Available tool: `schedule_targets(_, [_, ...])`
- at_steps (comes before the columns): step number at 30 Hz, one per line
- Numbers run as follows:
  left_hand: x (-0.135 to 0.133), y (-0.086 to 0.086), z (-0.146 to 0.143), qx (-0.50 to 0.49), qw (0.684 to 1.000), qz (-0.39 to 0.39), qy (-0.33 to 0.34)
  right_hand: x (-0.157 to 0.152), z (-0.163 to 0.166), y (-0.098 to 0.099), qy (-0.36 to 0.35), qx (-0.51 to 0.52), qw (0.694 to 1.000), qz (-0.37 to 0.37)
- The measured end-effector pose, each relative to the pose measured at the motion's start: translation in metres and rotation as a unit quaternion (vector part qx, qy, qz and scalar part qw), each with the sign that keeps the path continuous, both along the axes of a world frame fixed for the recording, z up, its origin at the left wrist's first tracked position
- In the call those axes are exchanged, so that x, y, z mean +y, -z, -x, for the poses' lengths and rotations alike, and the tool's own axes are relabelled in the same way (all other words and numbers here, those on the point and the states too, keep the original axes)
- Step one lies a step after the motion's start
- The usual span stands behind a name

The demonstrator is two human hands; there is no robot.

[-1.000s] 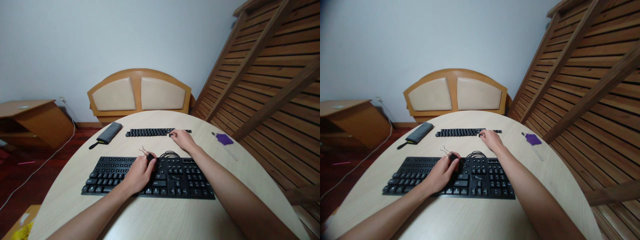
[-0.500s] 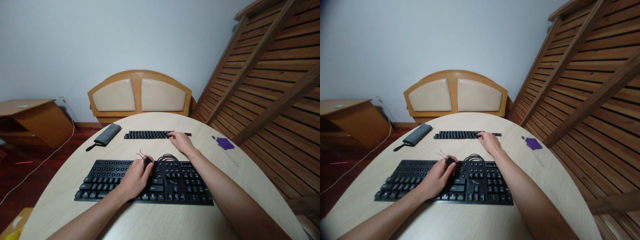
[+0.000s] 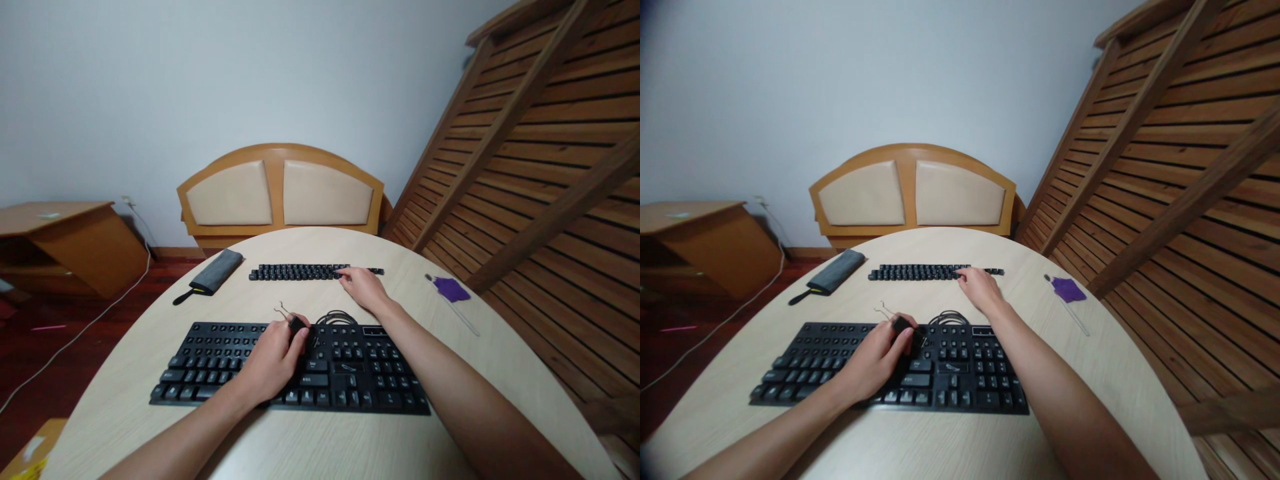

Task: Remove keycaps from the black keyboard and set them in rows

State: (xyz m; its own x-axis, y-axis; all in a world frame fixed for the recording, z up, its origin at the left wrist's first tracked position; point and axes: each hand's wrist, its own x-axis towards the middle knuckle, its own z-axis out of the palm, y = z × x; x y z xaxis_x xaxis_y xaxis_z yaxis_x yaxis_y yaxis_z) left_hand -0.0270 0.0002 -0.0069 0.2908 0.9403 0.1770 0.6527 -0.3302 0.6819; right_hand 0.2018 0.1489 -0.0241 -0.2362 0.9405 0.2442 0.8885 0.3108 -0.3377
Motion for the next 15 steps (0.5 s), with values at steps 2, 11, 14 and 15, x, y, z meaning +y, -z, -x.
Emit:
schedule_targets(2, [0.0001, -0.0006, -0.0003, 0.0, 1.0, -0.005, 0.001, -0.0002, 0.0004, -0.0005, -0.001, -0.001, 1.0, 0.001])
schedule_targets(11, [-0.0006, -0.0041, -0.0013, 0.021, 1.0, -0.012, 0.002, -0.0018, 0.0012, -0.0021, -0.01, -0.001, 1.0, 0.006])
schedule_targets(14, [0.0, -0.004, -0.001, 0.021, 1.0, -0.011, -0.001, -0.0016, 0.0011, -0.0019, -0.008, 0.002, 1.0, 0.006])
schedule_targets(15, [0.0002, -0.0039, -0.0008, 0.02, 1.0, -0.011, -0.001, -0.0015, 0.0011, -0.0017, -0.006, 0.004, 1.0, 0.006])
